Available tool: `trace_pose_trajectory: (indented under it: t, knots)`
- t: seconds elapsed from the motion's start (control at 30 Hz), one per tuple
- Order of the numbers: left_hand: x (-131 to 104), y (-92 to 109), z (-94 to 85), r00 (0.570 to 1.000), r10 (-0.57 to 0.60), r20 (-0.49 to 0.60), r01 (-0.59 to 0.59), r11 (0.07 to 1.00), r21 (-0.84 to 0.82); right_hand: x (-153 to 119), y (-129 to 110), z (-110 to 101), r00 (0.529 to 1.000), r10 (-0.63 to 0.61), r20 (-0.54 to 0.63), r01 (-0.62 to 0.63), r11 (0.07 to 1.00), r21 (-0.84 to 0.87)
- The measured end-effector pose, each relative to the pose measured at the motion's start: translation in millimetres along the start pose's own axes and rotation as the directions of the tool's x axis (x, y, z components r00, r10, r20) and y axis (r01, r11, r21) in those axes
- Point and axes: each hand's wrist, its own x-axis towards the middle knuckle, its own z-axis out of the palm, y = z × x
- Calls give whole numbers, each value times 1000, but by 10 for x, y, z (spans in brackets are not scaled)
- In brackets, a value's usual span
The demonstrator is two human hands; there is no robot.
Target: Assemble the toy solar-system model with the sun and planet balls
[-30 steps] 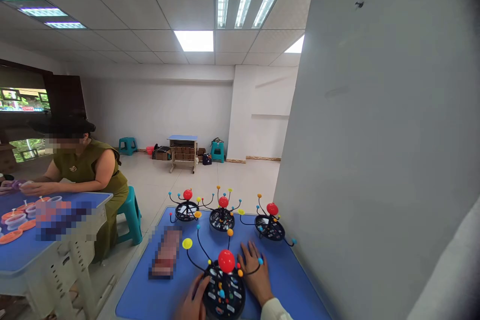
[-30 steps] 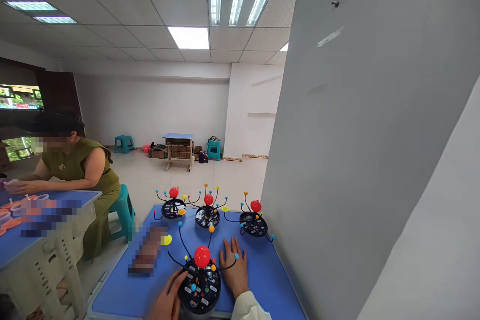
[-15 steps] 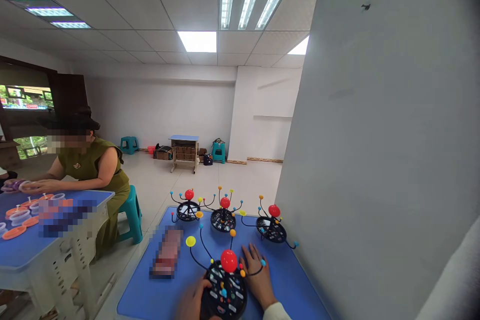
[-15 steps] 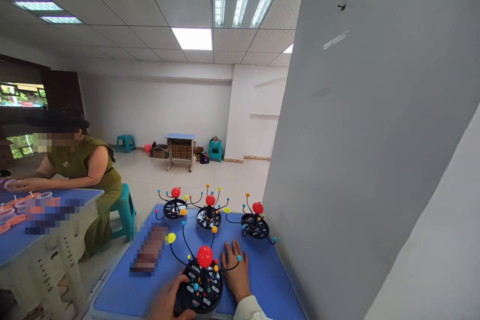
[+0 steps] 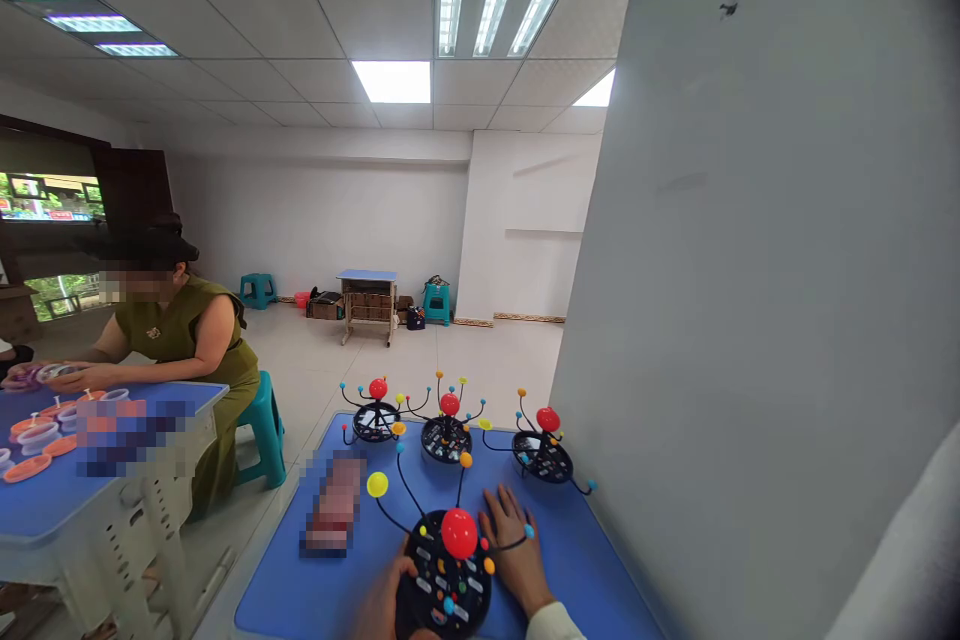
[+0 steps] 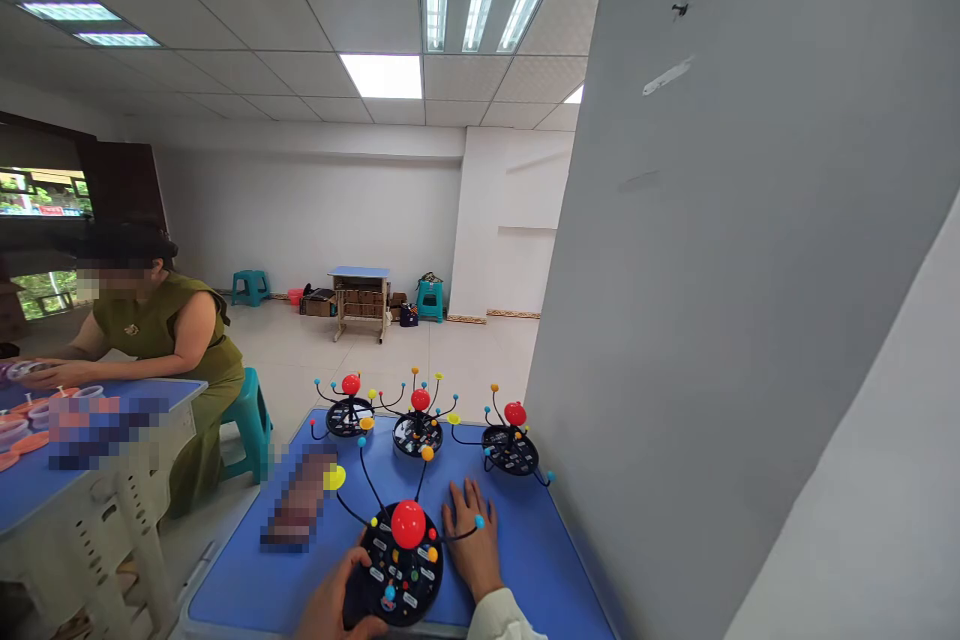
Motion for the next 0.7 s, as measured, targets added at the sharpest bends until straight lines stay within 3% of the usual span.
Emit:
trace_pose_trajectory:
  t: [0.17, 0.43, 0.7]
  knots:
    - [15, 4, -13, 998, 32, 51, -35, 999, 41, 3, -7, -1, 1000, 10, 9, -10, 1000, -7]
    - [36, 146, 45, 1000, -15, -15, 19, 936, 352, 19, -22, -22, 999, 27, 33, -27, 999, -22]
    - [83, -21, -19, 994, 59, 88, -85, 942, 326, 12, -41, -44, 998, 38, 55, -37, 999, -32]
